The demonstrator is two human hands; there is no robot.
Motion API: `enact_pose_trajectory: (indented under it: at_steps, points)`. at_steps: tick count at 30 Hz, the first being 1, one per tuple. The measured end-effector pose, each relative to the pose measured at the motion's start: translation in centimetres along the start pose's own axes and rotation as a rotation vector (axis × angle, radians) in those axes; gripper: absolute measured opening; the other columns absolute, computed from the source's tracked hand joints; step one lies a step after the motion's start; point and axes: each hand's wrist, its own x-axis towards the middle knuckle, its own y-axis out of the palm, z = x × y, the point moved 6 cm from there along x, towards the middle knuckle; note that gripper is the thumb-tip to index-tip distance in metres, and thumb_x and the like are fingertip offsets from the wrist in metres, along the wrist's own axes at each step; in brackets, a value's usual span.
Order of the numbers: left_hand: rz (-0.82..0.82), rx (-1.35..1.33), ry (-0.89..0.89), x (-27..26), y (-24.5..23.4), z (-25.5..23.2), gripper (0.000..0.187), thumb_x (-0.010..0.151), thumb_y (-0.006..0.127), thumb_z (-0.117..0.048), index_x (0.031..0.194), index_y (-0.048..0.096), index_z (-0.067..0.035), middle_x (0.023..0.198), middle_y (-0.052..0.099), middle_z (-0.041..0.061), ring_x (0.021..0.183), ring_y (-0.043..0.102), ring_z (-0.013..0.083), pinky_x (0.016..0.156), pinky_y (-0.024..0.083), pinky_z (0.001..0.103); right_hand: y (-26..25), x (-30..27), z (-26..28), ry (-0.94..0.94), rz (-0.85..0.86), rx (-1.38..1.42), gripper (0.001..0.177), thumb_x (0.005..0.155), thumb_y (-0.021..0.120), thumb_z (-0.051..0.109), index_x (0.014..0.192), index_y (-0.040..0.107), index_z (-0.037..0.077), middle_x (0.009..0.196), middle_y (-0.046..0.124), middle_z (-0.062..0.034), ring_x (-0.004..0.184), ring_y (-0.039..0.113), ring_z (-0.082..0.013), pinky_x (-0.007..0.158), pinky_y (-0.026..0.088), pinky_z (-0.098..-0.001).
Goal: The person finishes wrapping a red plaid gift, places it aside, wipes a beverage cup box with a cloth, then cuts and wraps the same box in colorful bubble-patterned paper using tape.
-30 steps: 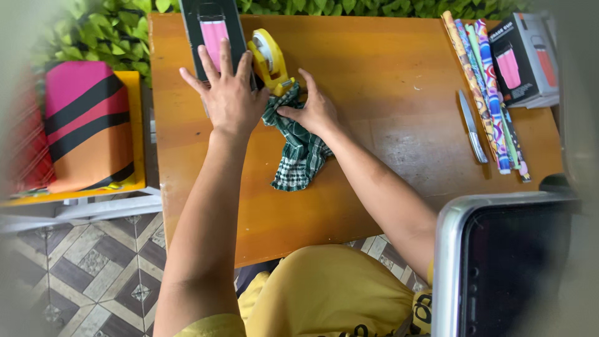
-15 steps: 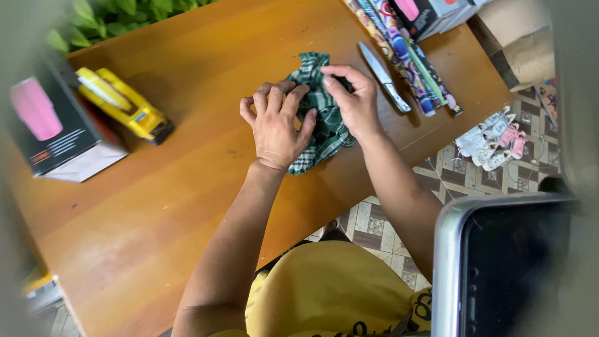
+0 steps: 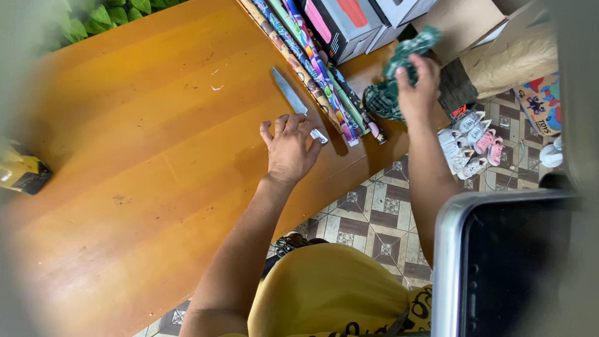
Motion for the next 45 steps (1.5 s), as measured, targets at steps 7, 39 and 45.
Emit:
enact_pose_trajectory:
  at_steps: [7, 39, 45]
  points:
    - [-0.005, 0.02, -0.101, 1.2, 0.5, 1.0, 0.029, 0.087, 0.073, -0.032, 0.114, 0.073, -0.023, 0.127, 0.063, 0.003, 0.129, 0.048, 0.027, 0.111, 0.02, 0.065, 5.5, -3.8, 7.8, -0.155, 0.507, -0.126, 0.047, 0.092, 0.081, 0.051, 0.122, 0.068, 0.019, 0.094, 0.073, -0.0044, 0.089, 0.07, -0.0278, 0.084, 0.042, -0.0498]
    - [0.208, -0.226, -0.462, -10.9, -11.6, 15.4, 0.04, 0.095, 0.061, -0.042, 0.128, 0.065, -0.019, 0.102, 0.074, 0.015, 0.098, 0.07, 0.0357, 0.087, 0.055, 0.048, 4.4, -8.3, 29.6, -0.542, 0.434, 0.099, 0.054, 0.083, 0.082, 0.026, 0.133, 0.065, 0.018, 0.138, 0.057, -0.0062, 0.125, 0.054, -0.0271, 0.111, 0.033, -0.0527]
    - [0.232, -0.68, -0.928, -11.8, -10.0, 16.4, 0.039, 0.1, 0.053, -0.033, 0.133, 0.06, -0.014, 0.084, 0.068, 0.011, 0.073, 0.069, 0.026, 0.071, 0.059, 0.041, 6.1, -7.7, 22.5, -0.061, 0.493, -0.083, 0.044, 0.09, 0.078, 0.029, 0.132, 0.068, 0.02, 0.121, 0.069, -0.0058, 0.109, 0.066, -0.0305, 0.097, 0.049, -0.046]
